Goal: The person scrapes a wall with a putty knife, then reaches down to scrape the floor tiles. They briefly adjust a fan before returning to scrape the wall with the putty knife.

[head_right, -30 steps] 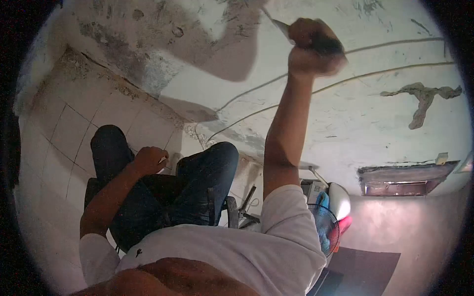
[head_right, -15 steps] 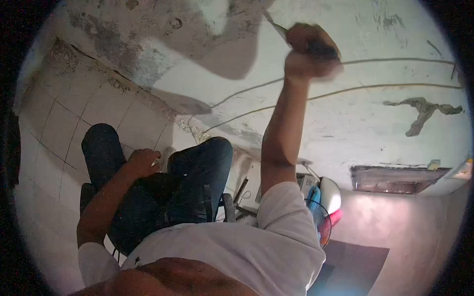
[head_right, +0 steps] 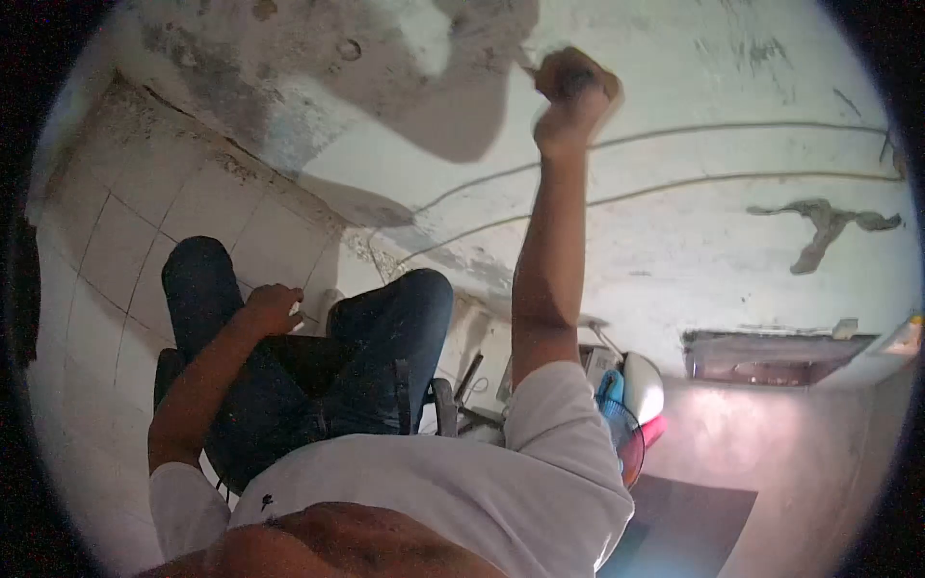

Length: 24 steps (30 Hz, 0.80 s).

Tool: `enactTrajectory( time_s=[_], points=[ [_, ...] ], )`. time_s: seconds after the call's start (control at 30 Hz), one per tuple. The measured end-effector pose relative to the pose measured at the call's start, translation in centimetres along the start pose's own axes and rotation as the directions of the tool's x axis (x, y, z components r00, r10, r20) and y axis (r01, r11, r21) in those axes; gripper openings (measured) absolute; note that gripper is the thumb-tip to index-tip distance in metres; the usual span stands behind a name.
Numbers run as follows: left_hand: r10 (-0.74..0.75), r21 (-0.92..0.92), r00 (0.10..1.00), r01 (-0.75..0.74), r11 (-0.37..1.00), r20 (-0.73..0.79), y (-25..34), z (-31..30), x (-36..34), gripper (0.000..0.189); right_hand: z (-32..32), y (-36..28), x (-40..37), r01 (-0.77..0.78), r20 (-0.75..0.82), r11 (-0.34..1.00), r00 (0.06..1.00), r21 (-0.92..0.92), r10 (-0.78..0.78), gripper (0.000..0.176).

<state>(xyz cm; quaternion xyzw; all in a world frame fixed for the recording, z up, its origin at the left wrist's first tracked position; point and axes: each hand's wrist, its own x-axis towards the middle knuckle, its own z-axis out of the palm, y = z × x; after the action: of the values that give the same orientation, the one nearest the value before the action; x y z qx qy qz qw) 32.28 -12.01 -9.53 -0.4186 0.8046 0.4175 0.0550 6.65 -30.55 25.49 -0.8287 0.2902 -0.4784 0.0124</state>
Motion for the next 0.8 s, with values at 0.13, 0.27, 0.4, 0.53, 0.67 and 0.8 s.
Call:
enactTrajectory(
  time_s=[0.13, 0.27, 0.4, 0.53, 0.67, 0.8],
  points=[
    [0.003, 0.0, 0.999, -0.003, 1.0, 0.035, -0.5, 0.3, 0.1, 0.04, 0.1, -1.8, 0.5, 0.071, -0.202, 0.957, 0.979, 0.281, -0.014, 0.062],
    [0.06, -0.016, 0.998, -0.06, 0.998, -0.022, -1.0, 0.7, 0.8, 0.041, 1.1, -2.1, 1.5, 0.018, -0.035, 0.995, 0.999, 0.097, -0.014, 0.07],
    [0.015, 0.028, 0.999, -0.016, 0.999, 0.036, -0.9, 0.3, 0.4, 0.043, 0.9, -0.6, 0.7, 0.022, -0.115, 0.983, 0.993, 0.183, -0.001, 0.055],
    [0.027, 0.063, 0.997, -0.032, 0.998, 0.07, -0.5, -0.2, 0.3, 0.044, 1.2, -3.1, 2.3, 0.151, 0.022, 0.863, 0.983, 0.482, -0.184, 0.07],
    [0.04, 0.016, 0.997, -0.041, 0.999, 0.061, -0.2, 0.8, 0.1, 0.044, 1.7, -1.3, 1.4, -0.071, -0.134, 0.995, 0.988, 0.069, 0.08, 0.051],
    [0.009, 0.036, 0.999, -0.011, 0.999, 0.038, -0.2, 0.0, 0.1, 0.044, 0.6, -0.5, -0.5, -0.207, 0.076, 0.966, 0.978, 0.157, 0.197, 0.056]
  ],
)
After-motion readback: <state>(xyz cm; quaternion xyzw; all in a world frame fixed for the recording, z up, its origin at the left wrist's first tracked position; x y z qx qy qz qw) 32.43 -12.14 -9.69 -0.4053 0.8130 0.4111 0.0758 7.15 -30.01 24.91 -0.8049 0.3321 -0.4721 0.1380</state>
